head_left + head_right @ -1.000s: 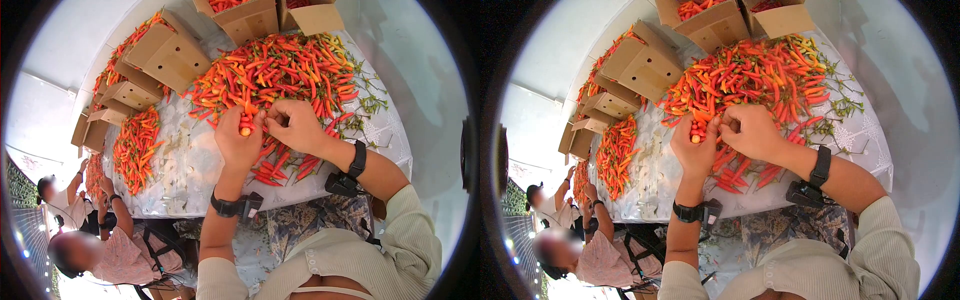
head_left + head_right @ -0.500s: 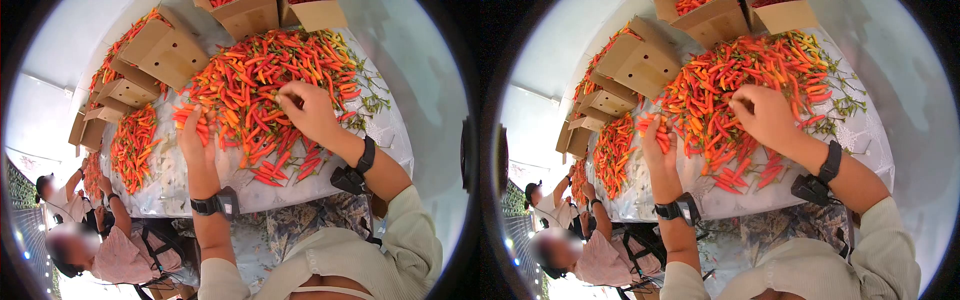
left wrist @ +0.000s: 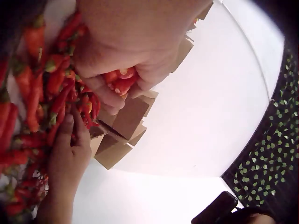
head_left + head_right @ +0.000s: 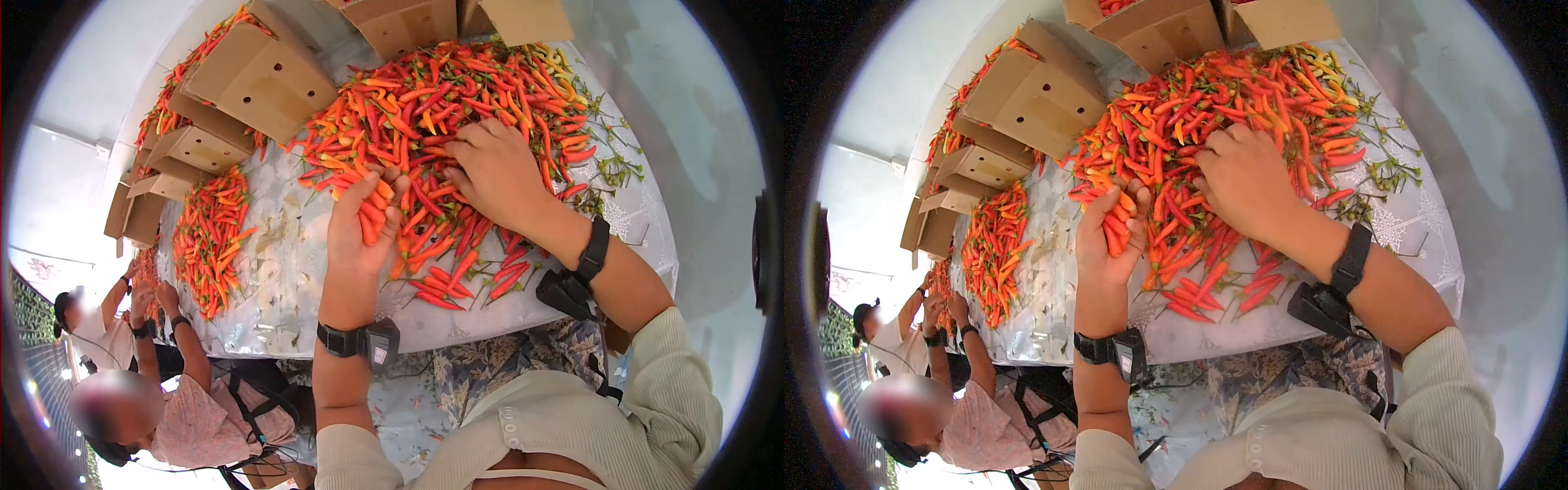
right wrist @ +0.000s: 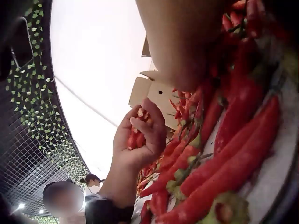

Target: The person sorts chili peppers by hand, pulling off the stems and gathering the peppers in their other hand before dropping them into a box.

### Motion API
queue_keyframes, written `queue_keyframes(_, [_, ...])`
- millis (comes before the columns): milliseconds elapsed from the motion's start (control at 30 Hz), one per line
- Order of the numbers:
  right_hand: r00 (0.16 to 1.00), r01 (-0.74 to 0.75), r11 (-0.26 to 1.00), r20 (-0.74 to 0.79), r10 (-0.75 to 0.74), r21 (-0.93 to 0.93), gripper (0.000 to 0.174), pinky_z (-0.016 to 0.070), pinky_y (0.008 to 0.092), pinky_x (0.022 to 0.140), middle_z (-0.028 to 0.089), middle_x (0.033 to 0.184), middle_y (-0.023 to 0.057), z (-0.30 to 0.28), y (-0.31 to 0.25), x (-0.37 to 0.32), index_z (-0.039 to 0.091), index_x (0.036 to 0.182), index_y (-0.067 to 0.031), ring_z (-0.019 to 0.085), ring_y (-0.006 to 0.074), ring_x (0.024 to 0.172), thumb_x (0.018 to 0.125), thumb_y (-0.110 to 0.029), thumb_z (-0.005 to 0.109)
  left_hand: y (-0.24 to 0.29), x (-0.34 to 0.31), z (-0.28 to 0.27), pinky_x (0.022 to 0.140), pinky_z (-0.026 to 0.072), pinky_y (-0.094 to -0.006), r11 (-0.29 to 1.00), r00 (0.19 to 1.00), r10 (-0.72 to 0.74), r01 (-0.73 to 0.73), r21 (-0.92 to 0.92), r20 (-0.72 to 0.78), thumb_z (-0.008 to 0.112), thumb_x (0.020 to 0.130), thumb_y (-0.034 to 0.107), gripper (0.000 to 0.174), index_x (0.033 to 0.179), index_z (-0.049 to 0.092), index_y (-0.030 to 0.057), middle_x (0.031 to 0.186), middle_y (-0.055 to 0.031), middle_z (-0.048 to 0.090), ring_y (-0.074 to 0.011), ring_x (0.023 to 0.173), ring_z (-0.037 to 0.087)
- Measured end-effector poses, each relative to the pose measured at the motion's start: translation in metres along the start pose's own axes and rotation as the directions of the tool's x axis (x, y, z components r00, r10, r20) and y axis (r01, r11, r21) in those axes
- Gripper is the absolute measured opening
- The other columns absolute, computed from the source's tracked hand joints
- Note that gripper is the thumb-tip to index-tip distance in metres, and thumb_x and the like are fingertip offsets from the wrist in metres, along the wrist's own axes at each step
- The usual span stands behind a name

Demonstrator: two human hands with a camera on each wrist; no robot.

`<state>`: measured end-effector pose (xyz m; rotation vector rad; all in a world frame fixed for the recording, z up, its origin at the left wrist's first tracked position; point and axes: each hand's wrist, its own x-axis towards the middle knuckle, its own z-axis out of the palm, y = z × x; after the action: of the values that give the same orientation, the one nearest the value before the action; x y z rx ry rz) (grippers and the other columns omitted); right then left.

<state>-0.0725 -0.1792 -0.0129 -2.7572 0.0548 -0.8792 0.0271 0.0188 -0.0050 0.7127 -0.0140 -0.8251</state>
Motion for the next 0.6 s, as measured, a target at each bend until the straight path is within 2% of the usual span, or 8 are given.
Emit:
queue_keyframes(33, [0.998, -0.052, 0.998, 0.034, 0.054, -0.042, 0.023, 0.0429, 0.0394, 0.087, 0.059, 0.097, 0.0055, -0.003, -0.001, 0.002, 0.068, 0.096, -0.0074, 0.053, 0.025, 0.099, 0.076, -0.018, 0.072, -0.001, 0.0, 0.001, 0.057, 0.0577, -0.0247, 1.0, 1.0, 0.006, -0.006, 0.017, 0.011, 0.055, 0.094, 0.012, 0.018, 0.11, 0.057, 0.004, 0.107, -0.0105, 0.064, -0.0232, 0.099, 0.064])
queue_keyframes(133, [0.997, -0.051, 0.998, 0.063, 0.054, -0.043, 0.02, 0.043, 0.0388, 0.085, 0.058, 0.096, 0.0053, -0.004, 0.0, 0.003, 0.067, 0.091, -0.0072, 0.053, 0.025, 0.097, 0.075, -0.017, 0.073, -0.003, 0.001, -0.002, 0.054, 0.0541, -0.0231, 0.996, 0.999, 0.035, -0.034, 0.081, -0.013, 0.059, 0.093, 0.013, 0.016, 0.108, 0.058, 0.0061, 0.104, -0.0085, 0.064, -0.0197, 0.094, 0.063])
queue_keyframes(233, [0.997, -0.074, 0.997, 0.008, 0.075, -0.032, 0.013, 0.0428, 0.0388, 0.085, 0.059, 0.099, 0.0058, 0.001, 0.001, 0.001, 0.065, 0.085, -0.0077, 0.053, 0.0259, 0.097, 0.076, -0.014, 0.072, -0.007, -0.002, 0.002, 0.05, 0.0484, -0.0214, 0.964, 0.995, 0.087, -0.094, 0.247, 0.04, 0.063, 0.092, 0.014, 0.016, 0.106, 0.058, 0.0082, 0.099, -0.0064, 0.064, -0.0158, 0.086, 0.062])
queue_keyframes(333, [0.979, -0.02, 0.995, -0.2, 0.039, 0.096, 0.011, 0.0428, 0.0393, 0.085, 0.059, 0.102, 0.0065, 0.005, 0.004, -0.001, 0.062, 0.086, -0.0076, 0.054, 0.0272, 0.098, 0.078, -0.01, 0.07, -0.015, -0.006, 0.014, 0.049, 0.0447, -0.0205, 0.911, 0.988, 0.156, -0.15, 0.383, 0.016, 0.066, 0.09, 0.014, 0.018, 0.105, 0.058, 0.0092, 0.096, -0.0048, 0.064, -0.0137, 0.084, 0.062])
queue_keyframes(433, [0.915, 0.078, 0.985, -0.403, -0.009, 0.153, 0.012, 0.0442, 0.0404, 0.078, 0.061, 0.09, 0.0079, -0.002, 0.002, 0.003, 0.06, 0.088, -0.0064, 0.057, 0.0289, 0.089, 0.079, -0.01, 0.067, -0.02, -0.008, 0.023, 0.05, 0.0449, -0.0204, 0.85, 0.977, 0.208, -0.162, 0.5, -0.037, 0.067, 0.089, 0.012, 0.022, 0.109, 0.058, 0.0079, 0.094, -0.0044, 0.065, -0.0125, 0.08, 0.062])
queue_keyframes(533, [0.978, -0.012, 0.936, -0.19, 0.084, 0.352, 0.012, 0.0461, 0.0411, 0.076, 0.063, 0.088, 0.0101, -0.013, -0.007, -0.003, 0.059, 0.093, -0.0064, 0.06, 0.0303, 0.086, 0.084, -0.01, 0.065, -0.023, -0.007, 0.029, 0.054, 0.0462, -0.0227, 0.829, 0.972, 0.234, -0.206, 0.52, 0.013, 0.072, 0.085, 0.01, 0.028, 0.108, 0.058, 0.0046, 0.093, -0.0042, 0.066, -0.0121, 0.078, 0.063])
queue_keyframes(600, [0.983, 0.074, 0.846, -0.184, 0.028, 0.528, 0.012, 0.0473, 0.0415, 0.073, 0.063, 0.086, 0.011, -0.004, -0.013, -0.007, 0.059, 0.095, -0.0065, 0.061, 0.0314, 0.083, 0.085, -0.011, 0.064, -0.027, -0.009, 0.033, 0.055, 0.0473, -0.0231, 0.814, 0.964, 0.257, -0.254, 0.522, 0.068, 0.073, 0.084, 0.008, 0.03, 0.109, 0.058, 0.0028, 0.093, -0.0057, 0.066, -0.0123, 0.078, 0.063])
